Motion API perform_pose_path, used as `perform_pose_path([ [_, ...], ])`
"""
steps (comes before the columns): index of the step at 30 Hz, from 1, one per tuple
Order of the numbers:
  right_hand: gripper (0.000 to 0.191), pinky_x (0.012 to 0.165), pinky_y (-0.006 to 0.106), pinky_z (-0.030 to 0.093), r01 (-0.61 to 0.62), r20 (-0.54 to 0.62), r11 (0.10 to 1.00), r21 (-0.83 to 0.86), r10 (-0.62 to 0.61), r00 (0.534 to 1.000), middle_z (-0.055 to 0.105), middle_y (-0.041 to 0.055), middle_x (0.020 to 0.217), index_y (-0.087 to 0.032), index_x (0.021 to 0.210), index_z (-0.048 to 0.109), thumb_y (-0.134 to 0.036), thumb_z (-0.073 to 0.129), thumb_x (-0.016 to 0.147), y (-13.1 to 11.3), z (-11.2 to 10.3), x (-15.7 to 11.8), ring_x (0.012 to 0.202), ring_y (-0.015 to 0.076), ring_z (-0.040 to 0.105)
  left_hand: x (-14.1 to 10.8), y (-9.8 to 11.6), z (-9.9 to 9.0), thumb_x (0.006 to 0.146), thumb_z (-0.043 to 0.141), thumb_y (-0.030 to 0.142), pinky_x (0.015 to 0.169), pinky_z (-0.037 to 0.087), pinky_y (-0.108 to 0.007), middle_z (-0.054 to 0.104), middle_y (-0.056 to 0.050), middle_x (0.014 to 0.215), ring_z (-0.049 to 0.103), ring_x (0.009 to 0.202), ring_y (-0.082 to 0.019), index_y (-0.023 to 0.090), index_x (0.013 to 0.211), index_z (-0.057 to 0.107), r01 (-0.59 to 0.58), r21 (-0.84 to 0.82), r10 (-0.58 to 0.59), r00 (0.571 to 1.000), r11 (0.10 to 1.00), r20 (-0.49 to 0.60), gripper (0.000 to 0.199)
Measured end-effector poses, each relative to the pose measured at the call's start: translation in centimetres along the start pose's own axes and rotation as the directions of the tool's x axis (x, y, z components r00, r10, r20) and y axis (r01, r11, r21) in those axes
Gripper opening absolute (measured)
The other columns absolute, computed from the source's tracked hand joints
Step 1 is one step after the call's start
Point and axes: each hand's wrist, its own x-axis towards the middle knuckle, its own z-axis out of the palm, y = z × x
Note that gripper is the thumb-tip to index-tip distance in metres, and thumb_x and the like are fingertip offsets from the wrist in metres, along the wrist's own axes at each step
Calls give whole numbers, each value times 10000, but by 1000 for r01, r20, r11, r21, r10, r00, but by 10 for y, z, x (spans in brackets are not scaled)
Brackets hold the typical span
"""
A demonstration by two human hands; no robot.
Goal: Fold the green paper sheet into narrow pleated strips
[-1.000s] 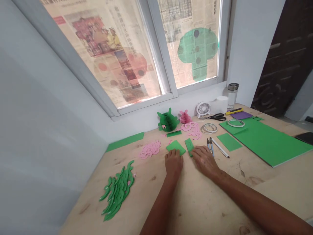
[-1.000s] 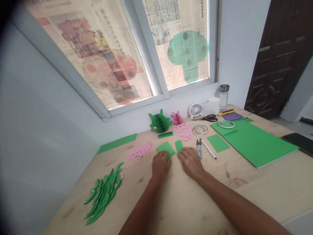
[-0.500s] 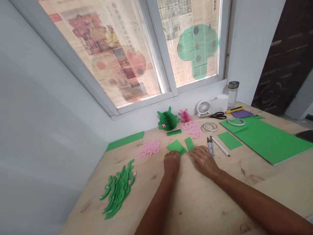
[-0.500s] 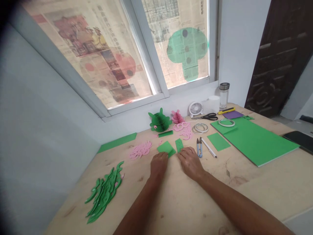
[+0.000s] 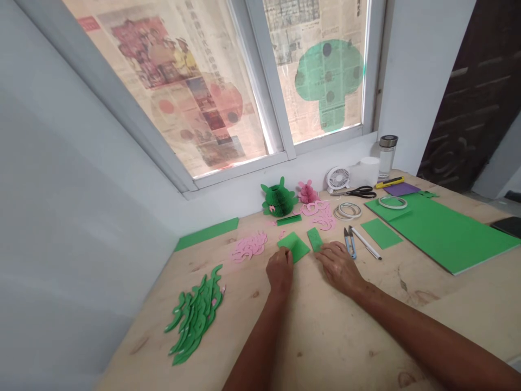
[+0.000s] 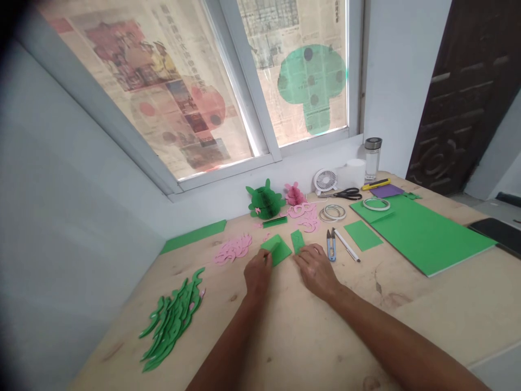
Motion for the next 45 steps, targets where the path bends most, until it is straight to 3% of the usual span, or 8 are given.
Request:
perform_pose_path([
  [9,381,915,438,387,-2,-25,999,34,3,1000,688,88,940,-181,1153,611,-45,444,839,-1,-3,2,998,231,562,-13,-3,-6,895,473,277,624,396,-255,686,-18,751,628,721,-170,221,838,606,11,-125,-25,993,992,-114,156],
  [16,453,890,418,399,-69,56,996,65,66,996,617,135,1183,-162,1314,481,-178,516,863,-4,-8,5,1076,250,534,-49,2,-18,900,442,265,739,465,-290,693,-48,819,634,807,-179,206,838,621,-212,-194,176,966,958,-188,199],
  [23,137,861,361,360,70,190,976,209,-110,976,678,57,905,-200,876,631,-138,509,875,-6,-8,4,926,192,565,-83,2,-28,888,458,241,824,478,-333,661,-35,727,620,745,-180,218,745,587,-433,-219,408,901,875,-151,194],
  [25,154,855,356,354,77,201,967,242,-127,971,674,48,865,-198,855,629,-141,491,890,-6,-9,4,904,184,563,-88,-3,-29,868,492,240,797,497,-337,677,-47,797,627,791,-194,214,862,607,-416,-231,390,908,879,-151,118],
  [28,156,849,359,363,78,171,953,292,-132,976,679,51,869,-196,877,632,-165,482,907,-7,-11,5,896,183,571,-89,-12,-27,821,511,159,811,520,-337,687,-64,960,634,917,-200,211,1048,594,-315,-301,285,948,900,-140,248],
  [32,134,844,365,384,91,149,932,350,-151,977,690,51,898,-206,900,631,-191,498,907,-8,-11,6,889,182,590,-81,-22,-26,766,464,42,896,510,-322,684,-35,1053,623,1022,-166,222,990,625,-299,-356,280,954,885,-106,329],
  [39,230,857,366,385,99,247,945,313,-181,952,676,78,1009,-193,1029,613,-145,581,807,-10,-16,7,976,203,576,-81,-24,-35,845,455,93,1004,420,-425,714,-44,945,625,1016,-194,212,870,649,-420,-275,406,907,865,-110,229],
  [45,73,825,370,355,193,345,965,177,-245,906,654,64,825,-173,875,627,-172,561,844,-37,-30,18,849,205,543,-90,-11,-38,852,434,54,1024,374,-472,702,-80,950,626,1000,-209,176,788,602,-560,52,557,801,827,-220,217],
])
